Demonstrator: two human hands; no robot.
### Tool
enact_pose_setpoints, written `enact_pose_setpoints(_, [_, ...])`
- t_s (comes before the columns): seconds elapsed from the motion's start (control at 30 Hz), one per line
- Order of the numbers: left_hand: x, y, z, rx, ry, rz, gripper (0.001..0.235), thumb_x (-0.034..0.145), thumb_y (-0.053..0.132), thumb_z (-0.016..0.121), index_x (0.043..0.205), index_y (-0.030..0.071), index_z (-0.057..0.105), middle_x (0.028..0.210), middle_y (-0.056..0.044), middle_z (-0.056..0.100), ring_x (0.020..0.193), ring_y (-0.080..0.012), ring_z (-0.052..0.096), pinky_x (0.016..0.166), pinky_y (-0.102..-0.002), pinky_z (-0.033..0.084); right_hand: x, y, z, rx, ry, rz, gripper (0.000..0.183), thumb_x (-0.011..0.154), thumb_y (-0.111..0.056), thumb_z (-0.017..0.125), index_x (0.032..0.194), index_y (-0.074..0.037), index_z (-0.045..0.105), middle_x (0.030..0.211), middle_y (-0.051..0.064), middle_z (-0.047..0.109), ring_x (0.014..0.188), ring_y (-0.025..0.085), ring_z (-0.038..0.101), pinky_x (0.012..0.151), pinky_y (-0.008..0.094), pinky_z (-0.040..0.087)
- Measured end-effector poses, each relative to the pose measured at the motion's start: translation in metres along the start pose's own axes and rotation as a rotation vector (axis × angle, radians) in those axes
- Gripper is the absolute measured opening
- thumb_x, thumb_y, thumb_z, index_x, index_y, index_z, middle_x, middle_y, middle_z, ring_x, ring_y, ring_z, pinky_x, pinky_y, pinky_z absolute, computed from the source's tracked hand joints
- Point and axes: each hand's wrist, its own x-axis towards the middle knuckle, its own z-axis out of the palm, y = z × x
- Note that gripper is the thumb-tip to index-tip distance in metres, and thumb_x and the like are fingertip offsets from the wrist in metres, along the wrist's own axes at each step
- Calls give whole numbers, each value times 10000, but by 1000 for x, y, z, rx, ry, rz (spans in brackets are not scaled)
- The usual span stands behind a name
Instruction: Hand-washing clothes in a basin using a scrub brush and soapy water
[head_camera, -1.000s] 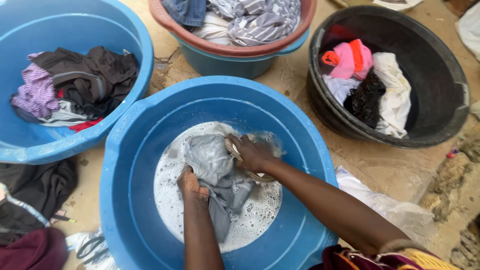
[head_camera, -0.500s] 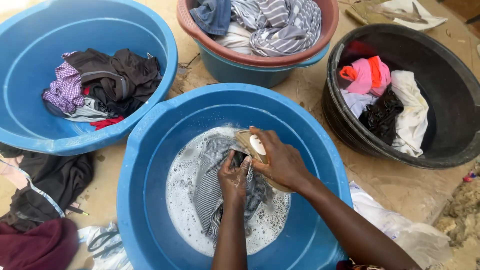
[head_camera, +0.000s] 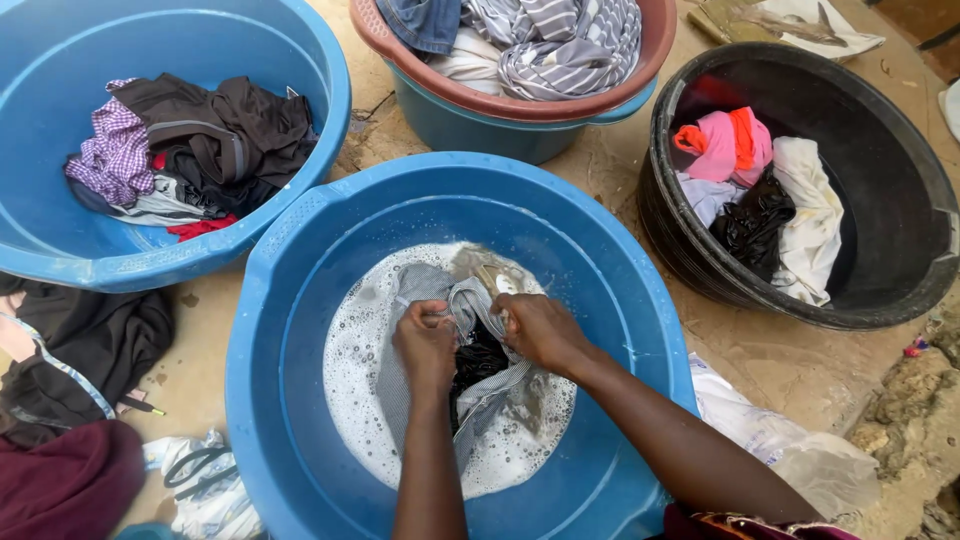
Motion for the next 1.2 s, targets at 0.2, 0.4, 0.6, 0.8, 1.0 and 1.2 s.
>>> enact_pose_setpoints(0.2, [2,8,-18,450,-4,83,177,801,26,769,875,187,769,703,-7,751,737,-213,742,749,-342,570,-43,-46,10,-24,-165,-495,318,809,-253,794,1051,-74,692,953,179,712,998,453,648,811,579,530])
enact_pose_setpoints(0.4, [3,1,-15,406,-52,176,179,835,1,697,955,123,747,765,-80,773,812,-280,759,730,-383,582,-41,-25,41,-610,255,-807,56,742,-161,750,756,-208,722,674,28,690,731,246,637,774,424,449])
enact_pose_setpoints(0.6, [-29,31,-5,735,-198,87,611,774,406,859,1229,67,633,1095,-173,747,1127,-432,694,969,-584,544,-83,-58,-57,-205,487,-945,272,968,-38,560,759,-189,648,760,-10,553,745,241,579,1012,503,486])
enact_pose_setpoints(0.8, [-24,21,5,994,-135,-83,234,823,315,811,1007,184,751,1080,-94,752,994,-369,716,791,-481,574,-126,-55,-118,-86,576,-879,341,948,95,414,722,-75,604,734,48,455,713,239,443,868,487,482])
enact_pose_setpoints(1.0, [3,47,-46,456,511,44,248,953,63,562,1090,267,531,1014,35,747,859,-299,720,612,-491,510,-120,-16,-112,-205,546,-739,341,800,255,560,845,-53,699,723,61,523,781,288,542,762,406,464])
enact_pose_setpoints(1.2, [6,60,-62,-115,393,-160,413,834,343,582,1220,239,479,1146,-46,647,977,-222,632,759,-394,476,-143,-34,-122,-195,251,-759,394,802,209,511,867,-129,704,793,29,547,916,292,590,1062,546,449])
